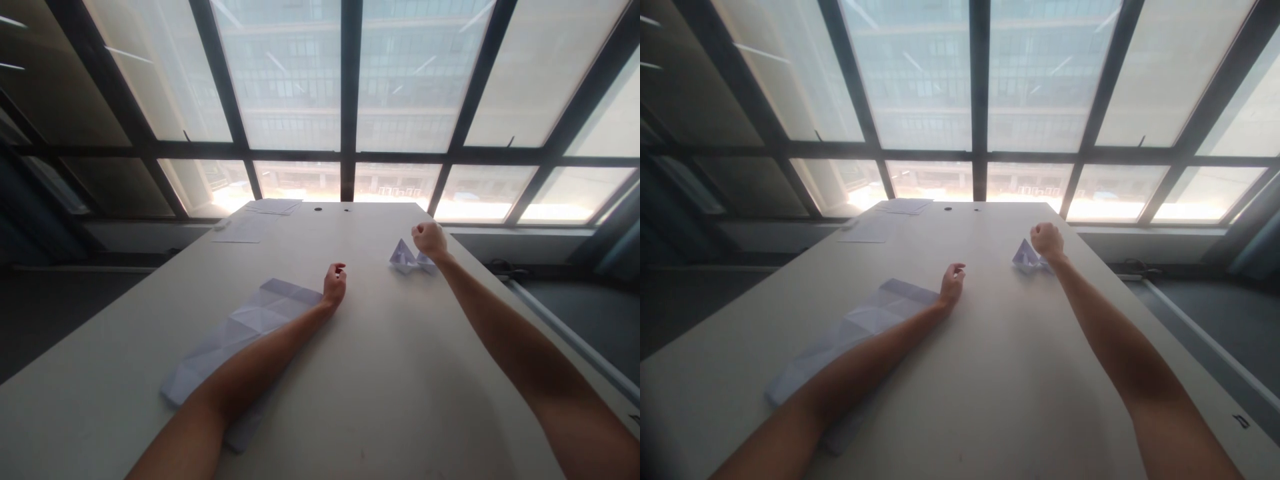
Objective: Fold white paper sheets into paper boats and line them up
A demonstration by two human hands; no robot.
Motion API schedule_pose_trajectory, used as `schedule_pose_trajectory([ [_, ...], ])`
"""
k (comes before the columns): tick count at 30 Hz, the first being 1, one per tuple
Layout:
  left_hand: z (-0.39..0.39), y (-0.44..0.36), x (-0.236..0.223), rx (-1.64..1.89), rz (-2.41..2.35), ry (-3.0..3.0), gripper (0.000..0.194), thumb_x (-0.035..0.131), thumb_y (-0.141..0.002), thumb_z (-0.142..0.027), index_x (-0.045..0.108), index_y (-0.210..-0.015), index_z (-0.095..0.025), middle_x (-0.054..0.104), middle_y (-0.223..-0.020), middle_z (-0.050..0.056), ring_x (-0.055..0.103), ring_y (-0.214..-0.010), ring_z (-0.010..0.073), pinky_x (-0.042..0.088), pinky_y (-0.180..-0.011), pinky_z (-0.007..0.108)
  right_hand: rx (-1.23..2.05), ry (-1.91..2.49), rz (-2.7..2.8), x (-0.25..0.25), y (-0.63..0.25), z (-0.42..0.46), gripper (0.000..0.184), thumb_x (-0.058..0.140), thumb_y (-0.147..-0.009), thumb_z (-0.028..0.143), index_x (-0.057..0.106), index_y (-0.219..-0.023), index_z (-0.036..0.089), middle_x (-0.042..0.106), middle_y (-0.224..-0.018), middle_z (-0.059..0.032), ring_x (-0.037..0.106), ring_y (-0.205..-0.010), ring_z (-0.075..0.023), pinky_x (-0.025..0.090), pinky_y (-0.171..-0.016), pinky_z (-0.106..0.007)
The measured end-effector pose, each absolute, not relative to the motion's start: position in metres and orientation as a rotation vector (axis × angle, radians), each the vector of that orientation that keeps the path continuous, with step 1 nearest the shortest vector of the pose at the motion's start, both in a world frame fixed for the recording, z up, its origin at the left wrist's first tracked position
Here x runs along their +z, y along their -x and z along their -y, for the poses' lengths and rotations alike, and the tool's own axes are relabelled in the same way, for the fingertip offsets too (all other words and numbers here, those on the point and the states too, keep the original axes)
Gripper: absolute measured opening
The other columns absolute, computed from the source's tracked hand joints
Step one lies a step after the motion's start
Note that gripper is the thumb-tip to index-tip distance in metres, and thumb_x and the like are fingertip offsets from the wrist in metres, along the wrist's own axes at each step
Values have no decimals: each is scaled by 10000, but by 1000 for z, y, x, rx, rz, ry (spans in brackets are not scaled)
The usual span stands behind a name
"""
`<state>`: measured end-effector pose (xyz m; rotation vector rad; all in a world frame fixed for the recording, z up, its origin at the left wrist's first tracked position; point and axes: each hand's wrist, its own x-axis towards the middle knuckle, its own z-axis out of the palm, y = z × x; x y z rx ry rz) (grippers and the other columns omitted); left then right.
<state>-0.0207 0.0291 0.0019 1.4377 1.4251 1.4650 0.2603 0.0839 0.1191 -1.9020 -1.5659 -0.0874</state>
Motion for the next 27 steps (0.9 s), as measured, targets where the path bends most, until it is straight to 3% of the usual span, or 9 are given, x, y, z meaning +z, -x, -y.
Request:
schedule_pose_trajectory([
  [5, -29, 20, 8, 1456, -1363, -1376, 212, 517, -815, -135, 632, -990, -165, 613, -830, 27, 534, -656, 127, 415, -595, 226, 14, 1626, 1672, 90, -213, -41, 325, 499, -888, 358, 640, -657, 178, 618, -610, -41, 505, -591, -161, 319, -567, -272],
  [8, -32, 21, 20, 1357, -1268, -1124, 240, 513, -788, -147, 607, -1009, -162, 578, -777, 5, 400, -487, 76, 299, -456, 199, 150, 1548, 1816, 66, -185, -22, 343, 512, -879, 353, 628, -609, 175, 579, -552, -11, 458, -538, -133, 284, -537, -263],
  [12, -39, 29, 42, 1340, -1242, -985, 236, 495, -786, -168, 584, -1003, -153, 531, -731, -12, 322, -427, 47, 234, -416, 190, 386, 1426, 1983, 45, -157, -13, 288, 539, -857, 295, 690, -654, 156, 629, -573, -10, 496, -545, -125, 318, -540, -239],
  [17, -40, 61, 60, 1269, -1230, -1235, 252, 547, -775, -217, 628, -1005, -155, 622, -770, 23, 436, -497, 73, 317, -461, 190, 593, 1281, 2121, 34, -119, -7, 181, 598, -831, 224, 762, -771, 179, 736, -735, -29, 613, -650, -154, 416, -632, -246],
  [21, -33, 115, 68, 829, -1175, -2012, 216, 678, -761, -344, 718, -900, -183, 720, -884, 66, 613, -812, 181, 483, -731, 271, 671, 1267, 2156, 31, -83, -3, 134, 670, -827, 254, 781, -876, 197, 764, -873, -58, 669, -777, -188, 455, -704, -262],
  [23, -31, 142, 70, 652, -1181, -2162, 253, 743, -731, -400, 747, -890, -204, 731, -949, 68, 626, -901, 205, 479, -807, 278, 767, 1260, 2146, 29, -68, -1, 198, 729, -807, 325, 775, -942, 189, 762, -900, -66, 673, -771, -185, 464, -694, -259],
  [27, -31, 176, 71, 302, -1076, -2125, 365, 821, -662, -411, 764, -939, -180, 734, -877, 51, 646, -837, 208, 470, -752, 264, 922, 1321, 2057, 22, -43, 0, 339, 846, -668, 345, 766, -946, 169, 743, -836, -49, 661, -710, -172, 448, -600, -235],
])
